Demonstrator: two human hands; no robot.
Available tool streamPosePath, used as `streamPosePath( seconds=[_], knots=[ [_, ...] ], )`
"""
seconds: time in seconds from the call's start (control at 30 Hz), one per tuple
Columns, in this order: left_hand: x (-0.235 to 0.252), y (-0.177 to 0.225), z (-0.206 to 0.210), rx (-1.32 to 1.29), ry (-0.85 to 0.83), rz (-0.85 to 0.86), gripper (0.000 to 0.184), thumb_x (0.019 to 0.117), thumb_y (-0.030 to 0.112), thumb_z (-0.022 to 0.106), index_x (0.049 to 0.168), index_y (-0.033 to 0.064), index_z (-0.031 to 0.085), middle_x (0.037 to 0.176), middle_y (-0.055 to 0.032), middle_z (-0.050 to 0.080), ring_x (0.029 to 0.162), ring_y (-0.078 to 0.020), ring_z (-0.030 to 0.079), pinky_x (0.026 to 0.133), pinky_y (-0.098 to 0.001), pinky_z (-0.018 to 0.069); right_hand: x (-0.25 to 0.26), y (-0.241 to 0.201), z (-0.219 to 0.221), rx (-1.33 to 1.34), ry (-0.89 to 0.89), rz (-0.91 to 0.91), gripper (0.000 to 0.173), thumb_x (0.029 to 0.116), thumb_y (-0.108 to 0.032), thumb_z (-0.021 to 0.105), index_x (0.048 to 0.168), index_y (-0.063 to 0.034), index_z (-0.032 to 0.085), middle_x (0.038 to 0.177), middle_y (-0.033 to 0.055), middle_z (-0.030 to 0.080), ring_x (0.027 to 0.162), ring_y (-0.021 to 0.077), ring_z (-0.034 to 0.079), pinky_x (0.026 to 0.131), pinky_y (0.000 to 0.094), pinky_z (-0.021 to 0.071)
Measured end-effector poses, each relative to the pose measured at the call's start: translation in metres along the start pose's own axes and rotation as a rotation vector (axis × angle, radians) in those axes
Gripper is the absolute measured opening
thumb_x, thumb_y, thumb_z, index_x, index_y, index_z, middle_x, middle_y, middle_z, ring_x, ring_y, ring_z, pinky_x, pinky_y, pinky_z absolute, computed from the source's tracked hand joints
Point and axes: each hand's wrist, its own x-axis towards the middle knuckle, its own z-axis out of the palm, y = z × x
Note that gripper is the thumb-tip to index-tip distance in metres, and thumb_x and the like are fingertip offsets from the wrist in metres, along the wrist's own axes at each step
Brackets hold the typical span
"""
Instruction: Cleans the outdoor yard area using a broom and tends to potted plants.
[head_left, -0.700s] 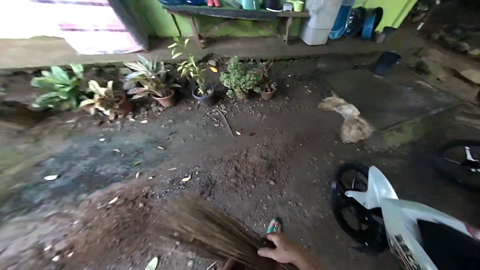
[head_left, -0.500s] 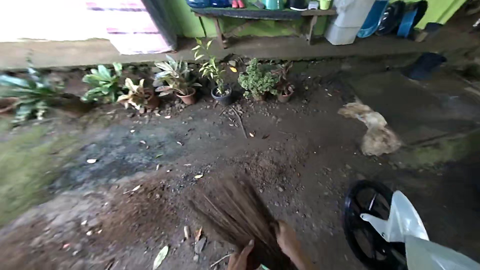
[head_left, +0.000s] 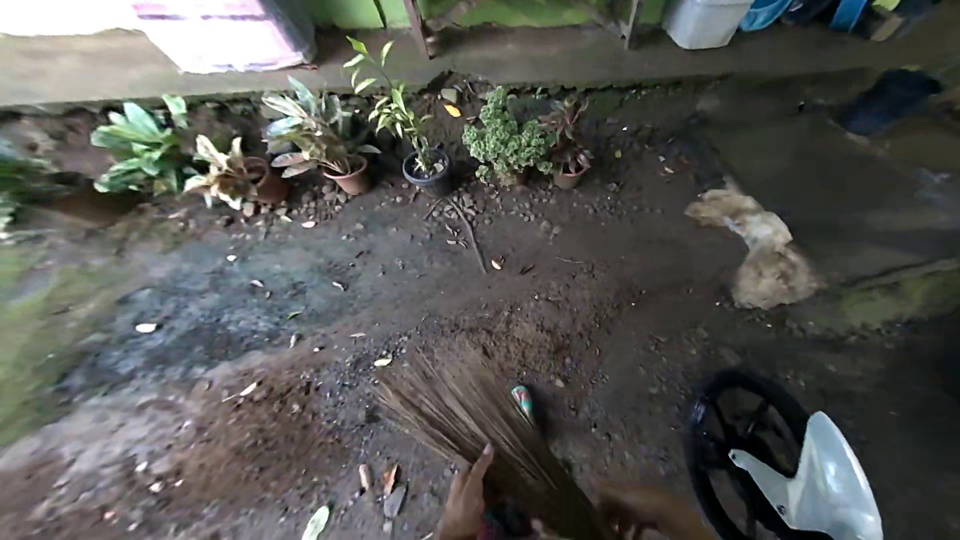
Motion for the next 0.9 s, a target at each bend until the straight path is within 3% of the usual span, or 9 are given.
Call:
streamPosePath(
  seconds=[0.13,0.2,0.23,0.3,0.43,0.53,0.63,0.77,0.9],
  knots=[
    [0.068,0.045,-0.006,-0.114,0.083,-0.080,0.049,0.1091,0.038,0.048,0.131,-0.0051,0.055,0.106,-0.0213,0.068,0.088,-0.0269,0.068,0.075,-0.0446,0.0589,-0.001,-0.029,-0.023,-0.173,-0.140,-0.162,0.050,0.1026,-0.035,0.061,0.142,-0.0056,0.055,0.132,0.0183,0.064,0.120,0.0277,0.062,0.106,0.0518,0.0475],
    [0.084,0.068,-0.001,-0.071,0.079,-0.082,0.049,0.1097,0.041,0.045,0.123,-0.0032,0.059,0.093,-0.0150,0.069,0.075,-0.0196,0.068,0.065,-0.0361,0.0577,-0.010,-0.061,-0.028,-0.136,-0.184,-0.205,0.054,0.1016,-0.020,0.062,0.151,-0.0040,0.047,0.140,0.0194,0.059,0.126,0.0261,0.059,0.110,0.0482,0.0449],
    [0.092,0.082,0.002,-0.077,0.055,-0.086,0.049,0.1103,0.041,0.043,0.127,-0.0032,0.057,0.099,-0.0155,0.069,0.080,-0.0196,0.067,0.068,-0.0358,0.0568,-0.016,-0.082,-0.029,-0.089,-0.169,-0.232,0.051,0.1002,-0.015,0.062,0.147,-0.0003,0.048,0.135,0.0188,0.061,0.121,0.0234,0.060,0.107,0.0445,0.0468],
    [0.106,0.110,0.006,-0.080,0.001,-0.075,0.049,0.1112,0.037,0.042,0.139,-0.0031,0.049,0.117,-0.0195,0.066,0.094,-0.0240,0.068,0.079,-0.0399,0.0572,-0.013,-0.109,-0.033,0.050,-0.116,-0.256,0.042,0.0960,-0.019,0.065,0.134,-0.0020,0.057,0.115,0.0095,0.068,0.101,0.0142,0.065,0.093,0.0371,0.0538],
    [0.118,0.167,0.036,0.109,-0.096,-0.025,0.043,0.1096,0.027,0.049,0.142,-0.0012,0.050,0.126,-0.0207,0.064,0.097,-0.0268,0.070,0.081,-0.0415,0.0584,0.002,-0.160,-0.052,0.218,0.066,-0.272,0.049,0.0926,-0.032,0.073,0.130,-0.0026,0.060,0.109,0.0085,0.070,0.098,0.0155,0.068,0.093,0.0396,0.0559],
    [0.120,0.193,0.066,0.270,-0.327,-0.102,0.048,0.1095,0.035,0.047,0.144,0.0005,0.049,0.131,-0.0198,0.063,0.106,-0.0304,0.068,0.088,-0.0475,0.0576,0.004,-0.219,-0.060,0.347,0.249,-0.250,0.049,0.0958,-0.032,0.070,0.131,-0.0004,0.059,0.111,0.0129,0.069,0.098,0.0202,0.068,0.092,0.0421,0.0562],
    [0.128,0.209,0.102,0.272,-0.513,-0.224,0.057,0.1088,0.049,0.041,0.140,0.0028,0.053,0.126,-0.0167,0.066,0.107,-0.0279,0.067,0.091,-0.0480,0.0561,0.018,-0.270,-0.059,0.497,0.408,-0.329,0.049,0.0991,-0.033,0.067,0.135,-0.0002,0.058,0.116,0.0162,0.070,0.104,0.0235,0.070,0.095,0.0436,0.0576],
    [0.135,0.250,0.157,0.009,-0.567,-0.203,0.060,0.1104,0.052,0.023,0.120,0.0083,0.062,0.093,-0.0055,0.071,0.082,-0.0136,0.069,0.075,-0.0349,0.0590,0.035,-0.320,-0.074,0.581,0.643,-0.487,0.044,0.1015,-0.031,0.061,0.131,0.0023,0.059,0.111,0.0162,0.071,0.101,0.0212,0.070,0.093,0.0410,0.0579],
    [0.161,0.312,0.203,0.242,-0.596,-0.045,0.059,0.1099,0.048,0.033,0.142,0.0018,0.052,0.123,-0.0165,0.066,0.110,-0.0221,0.065,0.097,-0.0445,0.0539,0.040,-0.359,-0.131,0.537,0.794,-0.600,0.045,0.1034,-0.022,0.053,0.136,0.0079,0.053,0.116,0.0205,0.068,0.106,0.0209,0.068,0.097,0.0405,0.0557]
  ],
)
